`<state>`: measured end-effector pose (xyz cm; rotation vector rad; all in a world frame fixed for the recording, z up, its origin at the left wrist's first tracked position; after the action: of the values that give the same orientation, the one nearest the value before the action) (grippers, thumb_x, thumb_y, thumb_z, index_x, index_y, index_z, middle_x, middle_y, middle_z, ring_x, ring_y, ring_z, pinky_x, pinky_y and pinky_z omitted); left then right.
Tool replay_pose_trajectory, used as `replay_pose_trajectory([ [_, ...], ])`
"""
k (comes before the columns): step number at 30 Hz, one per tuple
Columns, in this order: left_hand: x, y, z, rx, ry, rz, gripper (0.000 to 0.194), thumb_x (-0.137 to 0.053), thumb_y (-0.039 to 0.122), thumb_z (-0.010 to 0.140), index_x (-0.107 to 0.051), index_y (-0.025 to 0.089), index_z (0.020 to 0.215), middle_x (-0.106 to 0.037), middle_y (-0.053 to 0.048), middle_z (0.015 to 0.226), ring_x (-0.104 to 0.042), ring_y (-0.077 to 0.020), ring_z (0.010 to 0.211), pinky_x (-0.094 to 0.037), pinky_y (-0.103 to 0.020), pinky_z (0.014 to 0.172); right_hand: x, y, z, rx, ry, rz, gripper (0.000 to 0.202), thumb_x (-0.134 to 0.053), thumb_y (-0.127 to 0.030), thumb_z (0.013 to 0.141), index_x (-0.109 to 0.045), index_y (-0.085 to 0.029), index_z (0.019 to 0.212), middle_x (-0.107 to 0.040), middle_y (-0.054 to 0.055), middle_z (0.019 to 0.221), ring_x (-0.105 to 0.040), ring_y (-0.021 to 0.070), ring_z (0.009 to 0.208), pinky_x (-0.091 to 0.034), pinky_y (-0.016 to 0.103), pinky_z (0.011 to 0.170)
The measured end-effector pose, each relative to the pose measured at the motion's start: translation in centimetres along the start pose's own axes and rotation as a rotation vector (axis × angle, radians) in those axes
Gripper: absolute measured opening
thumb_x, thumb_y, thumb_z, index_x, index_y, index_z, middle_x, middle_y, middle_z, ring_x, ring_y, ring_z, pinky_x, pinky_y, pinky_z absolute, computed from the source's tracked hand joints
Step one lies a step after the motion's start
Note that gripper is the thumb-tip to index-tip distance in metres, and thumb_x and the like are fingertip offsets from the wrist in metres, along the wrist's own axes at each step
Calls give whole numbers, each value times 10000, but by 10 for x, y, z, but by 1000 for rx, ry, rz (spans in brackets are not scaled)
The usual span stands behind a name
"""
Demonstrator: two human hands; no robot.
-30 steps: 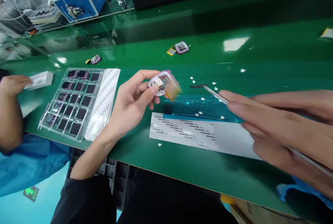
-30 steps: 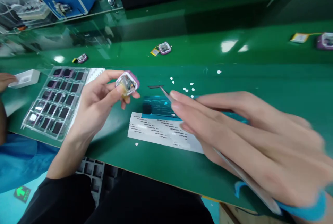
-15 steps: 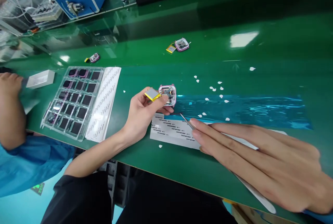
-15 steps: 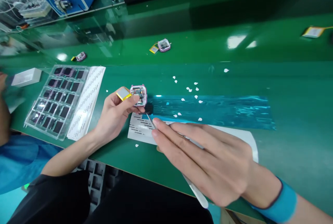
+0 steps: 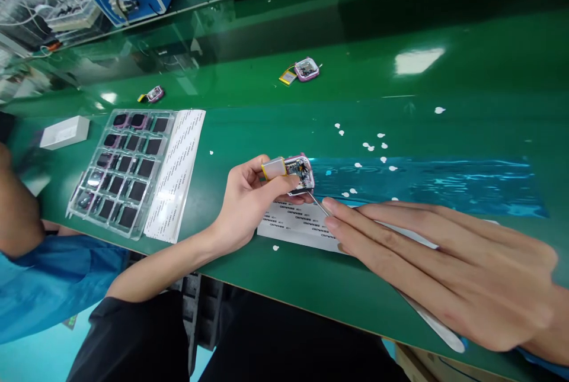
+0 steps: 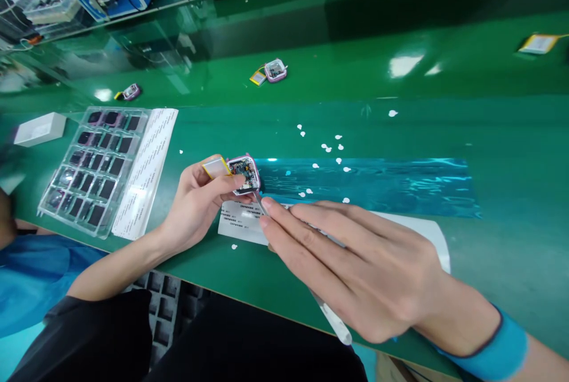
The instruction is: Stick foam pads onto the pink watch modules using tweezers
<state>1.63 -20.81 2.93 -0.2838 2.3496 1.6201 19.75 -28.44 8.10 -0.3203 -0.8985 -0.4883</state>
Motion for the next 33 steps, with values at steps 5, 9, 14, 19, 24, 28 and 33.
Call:
replay_pose_trajectory([
  [5,1,1,0,30,5,63,367,-945,276,666,-589,188,652,-663,32,681,-658,-104,580,-657,-269,642,0,-5,-2,-20,-35,32,424,-587,6,1014,-674,-149,1399,-710,66,1406,-687,279,1310,-608,471,1102],
  [9,1,0,0,41,7,41,329,-947,256,647,-625,186,645,-681,29,680,-653,-108,576,-653,-278,636,0,-3,-4,-32,-46,79,481,-565,21,1008,-638,-148,1453,-697,74,1428,-677,284,1326,-599,483,1132],
  [14,0,-2,0,49,-9,18,277,-942,227,647,-670,172,640,-681,31,669,-670,-103,576,-646,-253,633,0,-2,-7,-121,-26,113,582,-499,-13,1040,-535,-221,1582,-694,50,1422,-695,287,1301,-612,515,1137],
  [19,1,-4,0,70,-5,21,236,-882,203,685,-655,170,631,-680,27,652,-675,-110,570,-637,-270,645,1,-4,-5,-87,-36,88,602,-401,3,1061,-447,-175,1635,-699,71,1401,-640,255,1375,-576,481,1187],
  [24,0,-3,0,57,-21,30,252,-895,230,686,-653,171,647,-678,28,665,-670,-105,567,-645,-271,656,1,-1,-7,-114,-27,104,606,-465,-34,1060,-472,-252,1626,-710,40,1387,-714,276,1269,-615,504,1142],
  [28,0,-4,0,47,-23,54,274,-860,209,729,-601,176,646,-670,31,676,-690,-105,583,-634,-252,650,0,-1,-8,-134,1,121,592,-505,-34,1050,-516,-257,1598,-715,32,1383,-725,281,1250,-622,509,1133],
  [33,2,-4,-2,25,-17,107,299,-865,244,756,-583,178,682,-694,17,727,-705,-115,612,-643,-266,669,-4,-1,-10,-153,3,139,612,-541,-17,1033,-549,-303,1574,-710,7,1398,-736,280,1231,-615,512,1137],
])
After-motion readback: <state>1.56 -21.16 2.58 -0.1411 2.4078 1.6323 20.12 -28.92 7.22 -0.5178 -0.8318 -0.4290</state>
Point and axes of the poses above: each hand's wrist, its own z-axis towards the middle knuckle, its own x-axis out of the back of the hand, y = z × x, the point moved 7 cm from there along z, towards the middle knuckle
